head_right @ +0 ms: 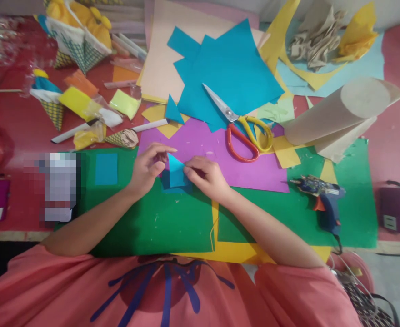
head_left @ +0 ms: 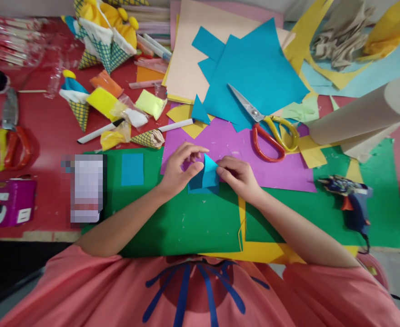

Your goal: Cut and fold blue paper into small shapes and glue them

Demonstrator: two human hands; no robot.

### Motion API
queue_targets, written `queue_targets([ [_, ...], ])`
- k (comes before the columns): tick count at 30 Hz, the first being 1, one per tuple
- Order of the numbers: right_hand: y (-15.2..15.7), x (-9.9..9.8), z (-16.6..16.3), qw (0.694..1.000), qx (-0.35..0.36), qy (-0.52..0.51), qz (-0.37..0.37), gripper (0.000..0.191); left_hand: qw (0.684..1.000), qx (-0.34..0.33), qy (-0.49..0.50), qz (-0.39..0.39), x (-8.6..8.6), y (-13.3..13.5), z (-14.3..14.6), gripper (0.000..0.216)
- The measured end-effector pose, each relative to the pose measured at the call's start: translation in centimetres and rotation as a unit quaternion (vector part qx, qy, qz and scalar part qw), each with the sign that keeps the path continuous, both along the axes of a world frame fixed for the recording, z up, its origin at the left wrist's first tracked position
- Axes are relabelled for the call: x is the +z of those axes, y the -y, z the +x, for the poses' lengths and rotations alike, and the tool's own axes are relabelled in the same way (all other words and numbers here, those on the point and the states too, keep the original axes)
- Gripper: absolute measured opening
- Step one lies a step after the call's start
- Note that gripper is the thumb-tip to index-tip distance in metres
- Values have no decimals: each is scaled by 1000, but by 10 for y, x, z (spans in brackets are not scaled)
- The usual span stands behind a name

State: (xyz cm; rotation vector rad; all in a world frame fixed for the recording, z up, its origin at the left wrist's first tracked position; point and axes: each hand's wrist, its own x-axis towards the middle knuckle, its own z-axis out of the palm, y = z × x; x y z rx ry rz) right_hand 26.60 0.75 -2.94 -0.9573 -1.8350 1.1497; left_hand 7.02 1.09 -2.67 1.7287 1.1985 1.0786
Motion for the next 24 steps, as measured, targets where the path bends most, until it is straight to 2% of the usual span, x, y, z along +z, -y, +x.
queue_targets([
  [3,-1,1,0,999,39,12,6,23,997,-9,28,-65,-1,-1,2,32],
  [7,-1,2,0,999,43,18,9,23,998,-6,14,-62,1,1,4,22],
  [9,0,1,0,1000,24,14,-14,20,999,12,10,-52,1,1,5,20],
  [13,3,-2,0,995,-50,-24,-84,22,995,103,5,16,-3,0,3,20],
  [16,4,-5,0,991,-77,-54,-97,25,988,138,11,76,-5,0,2,18],
  [20,4,-7,-2,989,-65,-81,-107,30,984,133,-15,120,-5,4,1,15],
  [24,4,-7,-3,992,-82,-71,-70,35,982,82,-48,166,-3,8,0,6],
])
